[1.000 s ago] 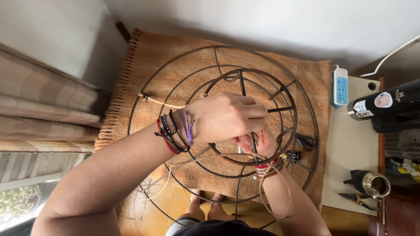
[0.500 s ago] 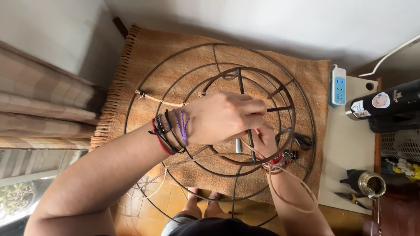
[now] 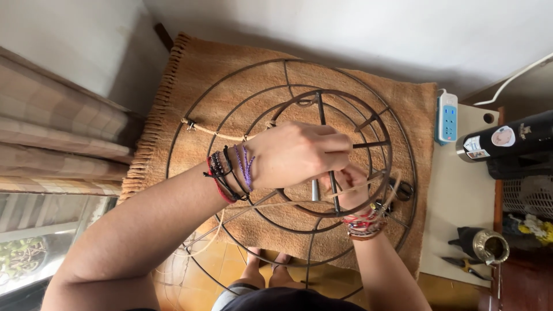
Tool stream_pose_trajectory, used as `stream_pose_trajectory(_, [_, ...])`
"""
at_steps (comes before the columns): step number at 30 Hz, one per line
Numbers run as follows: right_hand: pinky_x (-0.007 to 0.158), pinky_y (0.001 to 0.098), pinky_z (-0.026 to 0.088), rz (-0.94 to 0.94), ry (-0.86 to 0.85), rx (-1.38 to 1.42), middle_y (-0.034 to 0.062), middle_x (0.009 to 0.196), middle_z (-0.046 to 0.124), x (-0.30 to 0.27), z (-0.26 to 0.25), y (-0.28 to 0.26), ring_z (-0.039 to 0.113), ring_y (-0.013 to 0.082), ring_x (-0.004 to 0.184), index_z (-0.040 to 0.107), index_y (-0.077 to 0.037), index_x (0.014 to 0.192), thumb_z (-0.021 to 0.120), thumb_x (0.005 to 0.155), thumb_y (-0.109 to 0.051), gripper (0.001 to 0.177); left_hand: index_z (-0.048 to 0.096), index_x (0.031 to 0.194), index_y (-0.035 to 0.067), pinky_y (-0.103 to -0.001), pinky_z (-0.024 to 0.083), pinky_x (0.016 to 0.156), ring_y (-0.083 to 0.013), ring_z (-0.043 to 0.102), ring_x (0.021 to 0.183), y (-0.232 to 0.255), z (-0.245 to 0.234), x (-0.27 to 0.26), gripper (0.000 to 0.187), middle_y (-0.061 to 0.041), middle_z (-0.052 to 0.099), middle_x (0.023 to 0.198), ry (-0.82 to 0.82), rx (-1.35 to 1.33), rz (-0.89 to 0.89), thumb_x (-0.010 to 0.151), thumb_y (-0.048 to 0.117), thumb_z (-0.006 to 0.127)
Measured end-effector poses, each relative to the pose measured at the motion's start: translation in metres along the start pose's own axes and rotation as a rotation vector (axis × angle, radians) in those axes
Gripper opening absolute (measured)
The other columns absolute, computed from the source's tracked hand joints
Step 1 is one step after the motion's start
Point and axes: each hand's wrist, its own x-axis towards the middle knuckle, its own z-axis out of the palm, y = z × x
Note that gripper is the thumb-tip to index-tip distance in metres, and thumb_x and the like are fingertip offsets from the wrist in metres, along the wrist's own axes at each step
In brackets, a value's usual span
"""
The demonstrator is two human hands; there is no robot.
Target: Weaving rope around a metal lampshade frame to create a decorative cover
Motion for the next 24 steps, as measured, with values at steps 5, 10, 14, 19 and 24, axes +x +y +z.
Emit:
stream_pose_trajectory(5, [0.042, 0.0192, 0.039, 0.125, -0.120, 1.113, -0.0075, 0.066, 0.037, -0.015, 0.001, 0.027, 0.035, 0.0053, 0.054, 0.050, -0.011, 0.085, 0.047, 0.108, -0.028, 0.029, 0.064, 0.091, 0.012, -0.036, 0.069, 0.076, -0.0219, 0.074, 0.090, 0.004, -0.013, 0.002, 0.005, -0.002, 0.062, 0.112, -0.041, -0.111, -0.034, 0.088, 0.011, 0.068])
stream_pose_trajectory(10, [0.048, 0.0228, 0.045, 0.085, -0.059, 0.836, -0.0027, 0.069, 0.045, -0.044, -0.013, 0.074, 0.044, 0.0124, 0.059, 0.053, -0.011, 0.088, 0.049, 0.107, -0.029, 0.026, 0.069, 0.082, 0.013, -0.034, 0.067, 0.069, -0.0161, 0.073, 0.083, 0.014, -0.013, 0.027, 0.013, -0.003, 0.063, 0.123, -0.091, -0.063, -0.125, 0.092, 0.013, 0.061])
stream_pose_trajectory(14, [0.060, 0.0301, 0.058, -0.095, 0.266, -0.285, 0.0118, 0.069, 0.069, -0.053, -0.016, 0.094, 0.069, 0.0255, 0.064, 0.069, -0.001, 0.089, 0.062, 0.100, -0.012, 0.017, 0.076, 0.072, 0.020, -0.035, 0.055, 0.075, -0.0175, 0.065, 0.077, 0.026, 0.037, 0.048, 0.017, -0.002, 0.061, 0.098, -0.285, 0.301, -0.224, 0.085, 0.013, 0.068])
stream_pose_trajectory(19, [0.090, 0.0415, 0.058, -0.202, 0.479, -0.383, 0.0180, 0.091, 0.073, -0.050, 0.014, 0.049, 0.072, 0.0325, 0.092, 0.066, -0.001, 0.105, 0.065, 0.102, -0.009, 0.009, 0.075, 0.066, 0.022, -0.038, 0.052, 0.059, -0.0195, 0.066, 0.070, 0.016, 0.086, 0.069, 0.021, 0.000, 0.063, 0.077, -0.335, 0.344, -0.336, 0.082, 0.012, 0.065])
stream_pose_trajectory(24, [0.086, 0.0416, 0.046, 0.116, 0.218, 0.423, 0.0038, 0.072, 0.052, -0.033, 0.012, -0.012, 0.049, 0.0154, 0.068, 0.057, -0.010, 0.090, 0.053, 0.107, -0.029, 0.026, 0.073, 0.064, 0.012, -0.055, 0.060, 0.085, -0.0355, 0.071, 0.089, -0.002, 0.047, 0.055, 0.036, -0.007, 0.075, 0.084, -0.298, -0.433, -0.501, 0.093, 0.011, 0.052])
